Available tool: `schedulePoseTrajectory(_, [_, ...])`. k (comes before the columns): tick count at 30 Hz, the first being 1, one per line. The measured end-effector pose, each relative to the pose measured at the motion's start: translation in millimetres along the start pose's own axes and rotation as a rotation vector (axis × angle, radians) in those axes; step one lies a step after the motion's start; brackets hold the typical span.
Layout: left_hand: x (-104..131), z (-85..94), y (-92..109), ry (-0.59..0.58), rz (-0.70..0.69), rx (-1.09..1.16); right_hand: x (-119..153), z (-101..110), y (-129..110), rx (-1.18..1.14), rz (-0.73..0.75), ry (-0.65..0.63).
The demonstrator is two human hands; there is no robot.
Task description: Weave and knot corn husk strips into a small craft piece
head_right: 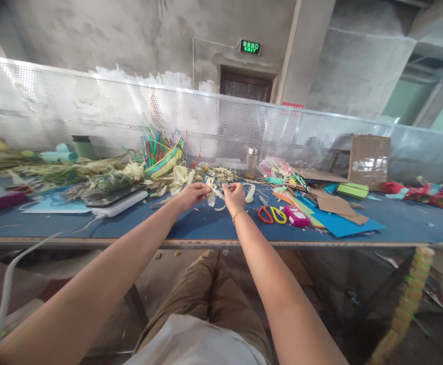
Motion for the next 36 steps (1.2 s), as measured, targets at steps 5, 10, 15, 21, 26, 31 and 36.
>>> schedulePoseTrajectory(5, [1, 0.8, 4, 0.001, -0.062, -0.113, 12, -2, -24, 0.023, 0.278, -0.132])
schedulePoseTrajectory(10, [3, -1.9, 5, 0.003, -0.12, -0.266, 19, -6, -26, 0.075, 0.261, -0.161])
schedulePoseTrajectory(15, [2, -3.7, 4, -0.033, -0.153, -0.436, 13, -11, -15, -0.025, 0.105, -0.193])
schedulePoseTrajectory(21, [-5, -2.8, -2, -0.112, -0.229, -0.576, 13, -17, -8, -0.075, 0.032, -0.239])
schedulePoseTrajectory(26, [-6, -3.4, -4, -0.115, -0.238, -0.545, 12, -17, -4, -0.188, -0.067, -0.215])
schedulePoseTrajectory(31, [-4, -1.9, -2, -0.085, -0.23, -0.575, 12, -15, -4, -0.339, -0.22, -0.204])
schedulePoseTrajectory(36, [-3, 1.1, -2, 0.018, -0.139, -0.528, 13, -15, -10, -0.367, -0.187, -0.244])
Point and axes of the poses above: each hand's wrist, its own x-axis away from the middle knuckle, its own z-axis out of the back of the hand, y = z × x, the point moved 3 cm from there along -x, towards the middle knuckle, and after that the axes turned 1 degree about -z, right-handed, at the moved point
